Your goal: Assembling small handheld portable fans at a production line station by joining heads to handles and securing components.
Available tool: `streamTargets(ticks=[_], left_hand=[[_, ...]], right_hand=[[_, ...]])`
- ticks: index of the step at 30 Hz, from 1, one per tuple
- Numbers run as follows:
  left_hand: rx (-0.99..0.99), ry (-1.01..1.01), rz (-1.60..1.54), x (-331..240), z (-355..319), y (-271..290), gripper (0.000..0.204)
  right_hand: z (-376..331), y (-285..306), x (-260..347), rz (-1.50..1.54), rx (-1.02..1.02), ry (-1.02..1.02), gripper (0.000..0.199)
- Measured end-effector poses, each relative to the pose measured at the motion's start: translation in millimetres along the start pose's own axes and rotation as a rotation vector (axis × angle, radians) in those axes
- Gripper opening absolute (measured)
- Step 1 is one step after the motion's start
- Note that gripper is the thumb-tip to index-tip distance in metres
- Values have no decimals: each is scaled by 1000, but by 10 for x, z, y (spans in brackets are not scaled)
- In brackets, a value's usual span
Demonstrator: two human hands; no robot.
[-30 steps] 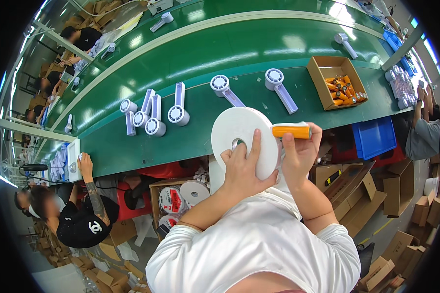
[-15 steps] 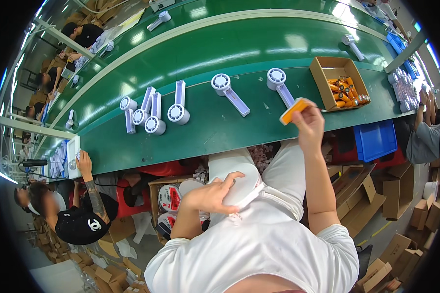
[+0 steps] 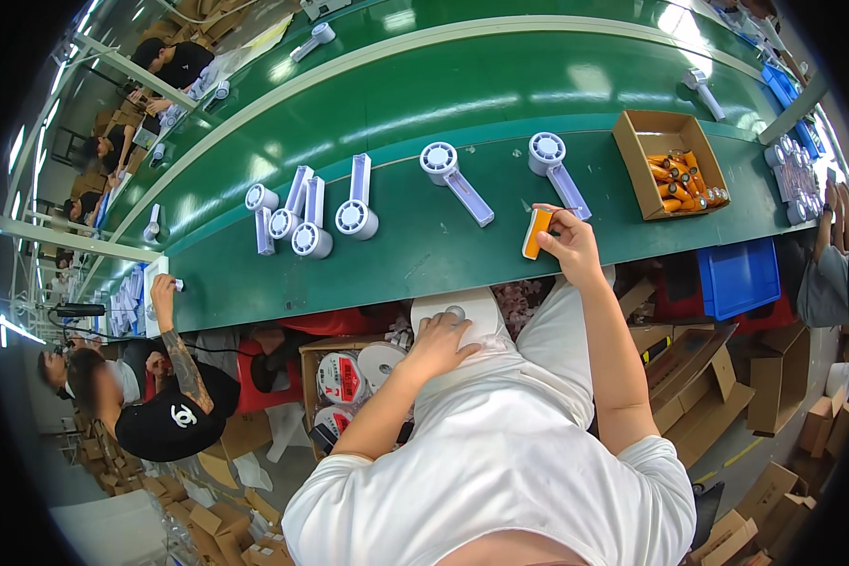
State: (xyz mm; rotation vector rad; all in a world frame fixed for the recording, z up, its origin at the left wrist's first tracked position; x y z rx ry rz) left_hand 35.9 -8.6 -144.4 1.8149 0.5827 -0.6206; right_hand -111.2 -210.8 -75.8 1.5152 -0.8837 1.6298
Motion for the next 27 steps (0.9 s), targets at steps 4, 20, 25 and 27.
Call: streamTargets(ticks=[4, 20, 25, 27], left_hand=[[22, -42, 73, -178, 68, 132, 38], [-586, -648, 560, -991, 1141, 1981, 27], [-465, -525, 604, -872, 1382, 1942, 20], [-480, -525, 602, -841, 1398, 1936, 18]], right_hand=[[-11, 18, -78, -19, -13, 39, 40], [-60, 11, 69, 36, -14, 20, 43], [-85, 6, 47, 43, -2, 6, 45], [-74, 3, 20, 37, 7, -5, 46]])
Point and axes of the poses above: each hand's wrist, its own z-axis towards the middle knuckle, its own y-axis out of the back of the hand, x = y × z, the point moved 10 cm from there along z, towards the middle knuckle, and after that the axes turned 15 degrees about -z, right-handed, at the moved point
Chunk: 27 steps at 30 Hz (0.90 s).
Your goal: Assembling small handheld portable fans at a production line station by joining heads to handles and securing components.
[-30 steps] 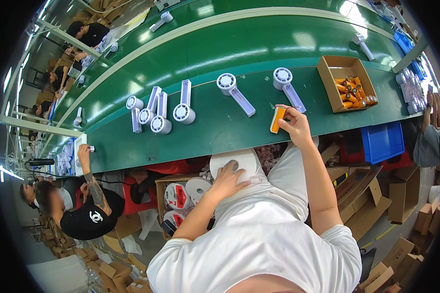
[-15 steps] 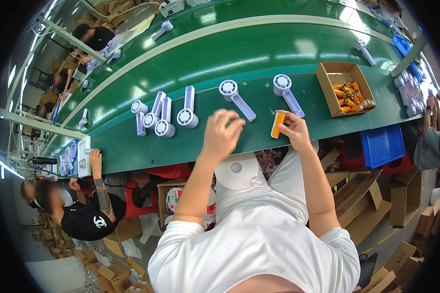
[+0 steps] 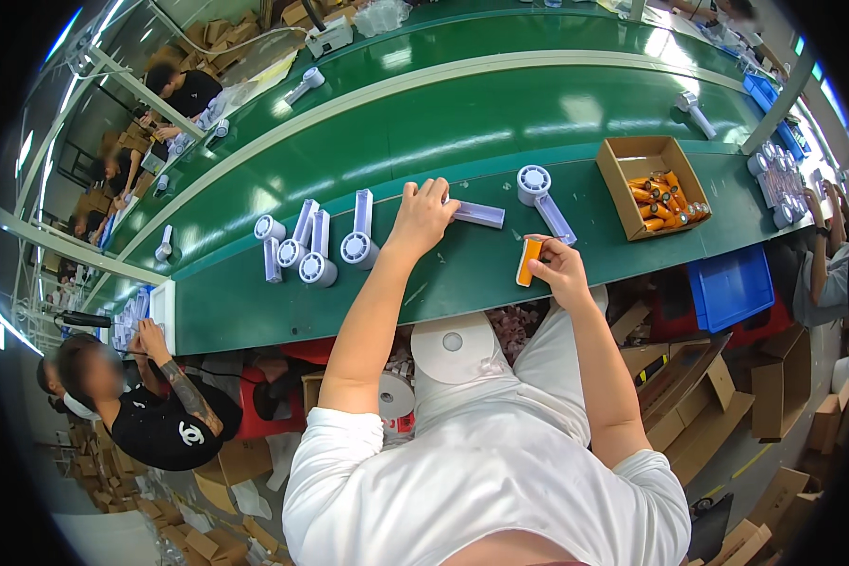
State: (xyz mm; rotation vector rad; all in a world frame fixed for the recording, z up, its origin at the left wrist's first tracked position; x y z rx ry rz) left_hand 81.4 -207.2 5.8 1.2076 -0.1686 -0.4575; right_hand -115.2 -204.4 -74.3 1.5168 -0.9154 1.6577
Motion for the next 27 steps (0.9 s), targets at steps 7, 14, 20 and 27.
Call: streamTargets(ticks=[7, 14, 20, 27], left_hand=[[-5, 200, -196, 21, 80, -6, 19], [86, 353, -879, 460, 22, -255, 16], [-624, 471, -1104, 907, -211, -274, 39], [-479, 344, -1263, 819, -194, -402, 33]], right_hand=[[15, 34, -29, -16, -31, 7, 37], [29, 15, -12, -20, -34, 15, 37], [28, 2, 93, 36, -83, 43, 46], [124, -130, 284, -187, -126, 63, 47]])
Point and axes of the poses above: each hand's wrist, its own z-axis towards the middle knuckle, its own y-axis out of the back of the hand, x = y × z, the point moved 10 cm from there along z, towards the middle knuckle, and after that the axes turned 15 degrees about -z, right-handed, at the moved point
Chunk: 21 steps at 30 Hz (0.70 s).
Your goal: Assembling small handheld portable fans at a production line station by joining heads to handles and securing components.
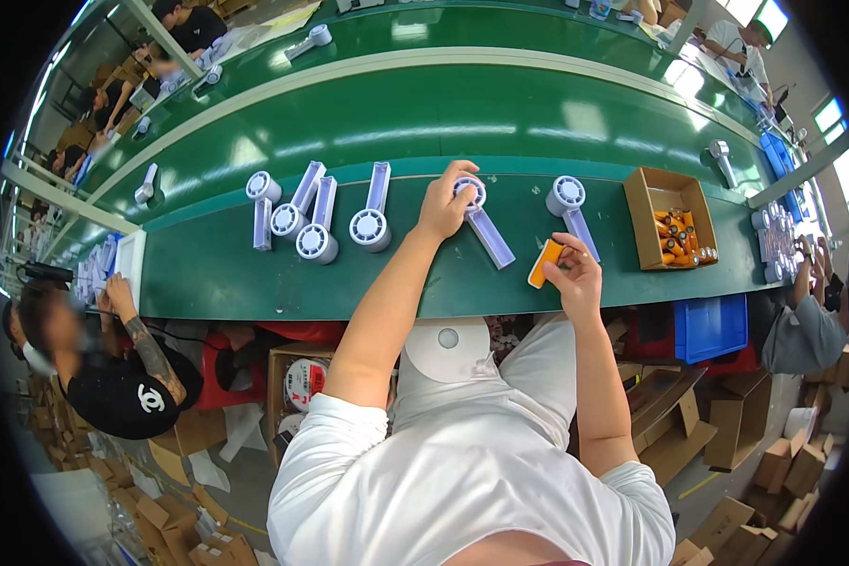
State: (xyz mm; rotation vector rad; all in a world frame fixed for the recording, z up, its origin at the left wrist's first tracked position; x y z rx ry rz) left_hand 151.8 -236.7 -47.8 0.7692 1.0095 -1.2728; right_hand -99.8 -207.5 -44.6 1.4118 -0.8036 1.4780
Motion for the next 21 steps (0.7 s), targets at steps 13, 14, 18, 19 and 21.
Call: streamTargets(ticks=[13, 14, 18, 19, 21], left_hand=[[49, -94, 106, -173, -47, -49, 24], [45, -90, 97, -174, -44, -48, 24], [24, -91, 118, -201, -34, -58, 23], [14, -96, 124, -216, -30, -61, 22], [1, -108, 144, -217, -43, -39, 22]], right_hand=[[357, -878, 572, -952, 193, 171, 42], [347, -904, 621, -1028, 180, 186, 41], [278, -1082, 740, -1249, 129, 411, 36], [279, -1076, 755, -1255, 132, 407, 36], [313, -1141, 703, -1348, 273, 317, 34]])
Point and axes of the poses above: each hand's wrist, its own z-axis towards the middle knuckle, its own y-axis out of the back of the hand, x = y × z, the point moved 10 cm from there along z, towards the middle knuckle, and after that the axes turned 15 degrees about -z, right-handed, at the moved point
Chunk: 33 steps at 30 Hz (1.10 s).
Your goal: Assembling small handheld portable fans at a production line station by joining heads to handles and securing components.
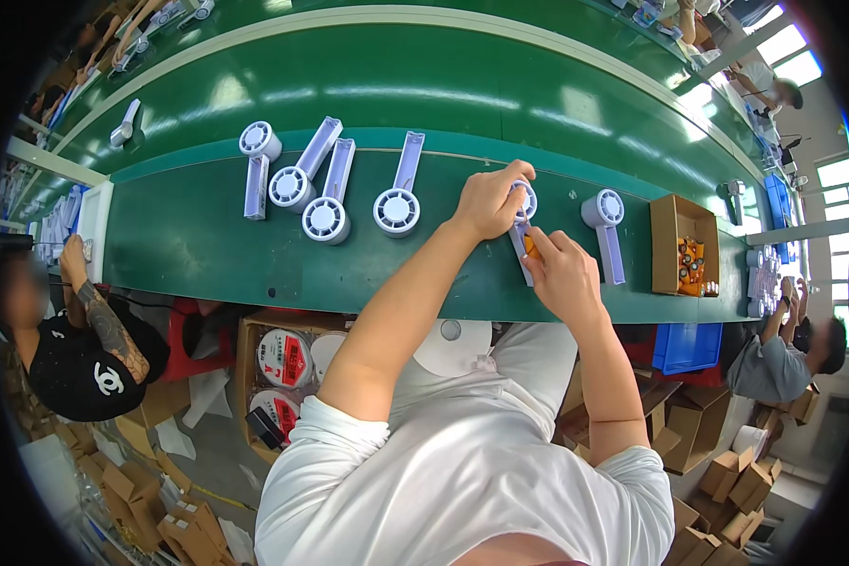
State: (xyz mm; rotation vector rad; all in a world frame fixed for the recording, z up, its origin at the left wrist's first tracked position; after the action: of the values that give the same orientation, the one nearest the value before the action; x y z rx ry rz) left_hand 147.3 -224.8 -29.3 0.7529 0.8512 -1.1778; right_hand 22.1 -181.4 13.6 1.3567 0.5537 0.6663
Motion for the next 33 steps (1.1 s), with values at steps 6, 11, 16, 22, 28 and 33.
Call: streamTargets(ticks=[6, 11, 16, 22, 28, 33], left_hand=[[-5, -55, 48, -29, -32, -23, 22], [-108, 13, -134, -40, -50, 23, 43], [-330, -225, 53, -274, -93, 355, 52], [-188, -184, 76, -249, -42, 127, 28], [-79, -173, 156, -200, -38, 25, 9], [-43, -168, 196, -233, -19, -15, 8]], right_hand=[[84, -228, 81, -98, 349, 111, 40], [134, -210, -102, 105, 187, 84, 44], [651, 165, -829, 236, -22, -201, 47], [1599, -190, -2155, -229, -100, -432, 54], [1180, -178, -2304, -230, -97, -334, 51], [305, 504, -3071, -190, -210, -619, 29]])
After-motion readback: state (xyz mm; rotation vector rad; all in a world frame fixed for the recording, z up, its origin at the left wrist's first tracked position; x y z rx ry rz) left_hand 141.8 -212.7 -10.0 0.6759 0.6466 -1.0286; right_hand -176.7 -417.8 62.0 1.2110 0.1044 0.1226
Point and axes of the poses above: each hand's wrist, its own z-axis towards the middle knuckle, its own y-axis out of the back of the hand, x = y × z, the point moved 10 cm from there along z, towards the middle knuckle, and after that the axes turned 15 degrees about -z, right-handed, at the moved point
